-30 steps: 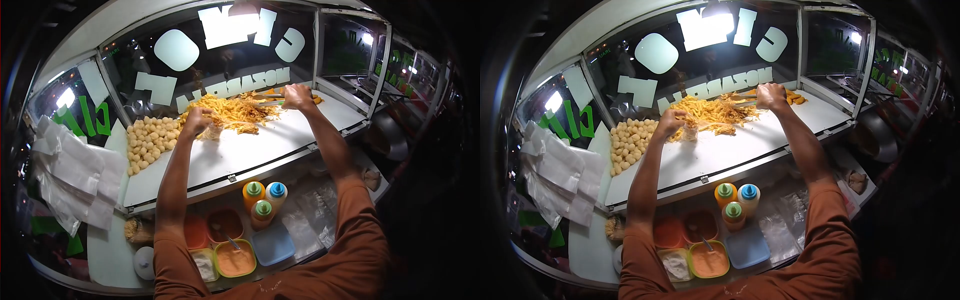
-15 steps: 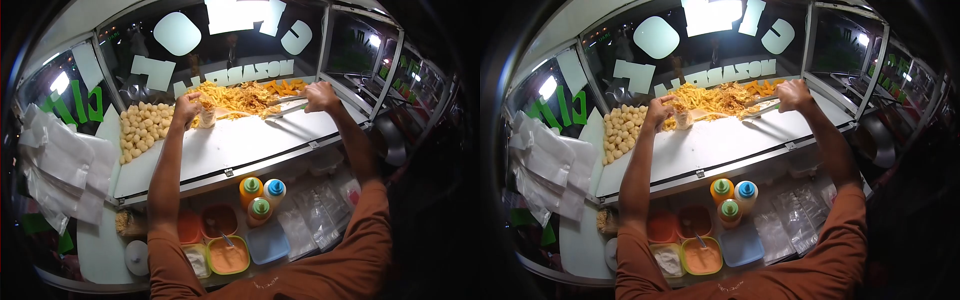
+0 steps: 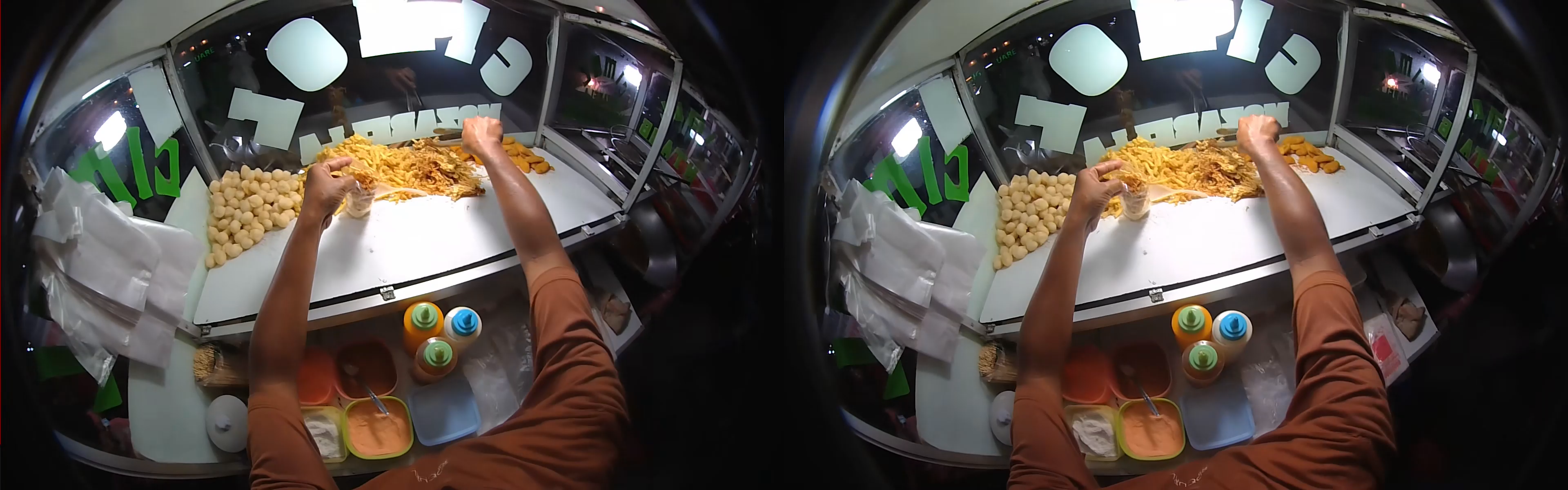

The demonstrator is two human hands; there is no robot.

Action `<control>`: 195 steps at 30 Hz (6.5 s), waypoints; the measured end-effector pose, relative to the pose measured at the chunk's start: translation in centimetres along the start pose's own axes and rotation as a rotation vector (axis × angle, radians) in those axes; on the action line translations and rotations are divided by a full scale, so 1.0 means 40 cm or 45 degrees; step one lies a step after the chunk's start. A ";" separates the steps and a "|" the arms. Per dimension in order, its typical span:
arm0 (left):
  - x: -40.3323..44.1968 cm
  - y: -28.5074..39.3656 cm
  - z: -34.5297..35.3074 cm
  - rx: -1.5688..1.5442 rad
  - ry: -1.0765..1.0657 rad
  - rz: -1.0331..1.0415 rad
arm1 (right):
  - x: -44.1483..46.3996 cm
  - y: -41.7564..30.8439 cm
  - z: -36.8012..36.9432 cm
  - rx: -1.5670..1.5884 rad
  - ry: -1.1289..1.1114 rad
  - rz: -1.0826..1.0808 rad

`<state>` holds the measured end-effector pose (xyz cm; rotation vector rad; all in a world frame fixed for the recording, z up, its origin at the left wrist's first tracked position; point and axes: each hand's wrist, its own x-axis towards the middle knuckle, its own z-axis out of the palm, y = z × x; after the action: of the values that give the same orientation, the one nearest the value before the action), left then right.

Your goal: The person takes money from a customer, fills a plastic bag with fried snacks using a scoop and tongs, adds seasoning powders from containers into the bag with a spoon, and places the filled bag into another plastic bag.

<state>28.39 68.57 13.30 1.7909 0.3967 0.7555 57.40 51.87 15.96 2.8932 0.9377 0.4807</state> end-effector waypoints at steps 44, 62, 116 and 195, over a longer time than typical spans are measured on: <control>0.033 0.044 0.036 0.072 0.002 -0.132 | -0.270 0.321 -0.202 0.611 -0.031 -0.267; -0.049 0.064 0.054 0.049 0.007 -0.110 | -0.251 0.030 -0.063 -0.228 0.025 -0.259; -0.028 0.092 -0.045 -0.262 -0.047 -0.205 | -0.422 0.379 0.040 0.482 -0.223 -0.003; -0.305 -0.034 -0.259 0.011 0.532 0.619 | -0.171 -0.388 0.221 0.532 0.008 -0.601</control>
<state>12.62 69.16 10.43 1.7517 0.2320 1.4830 46.19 60.82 3.30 2.8380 1.8488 0.2785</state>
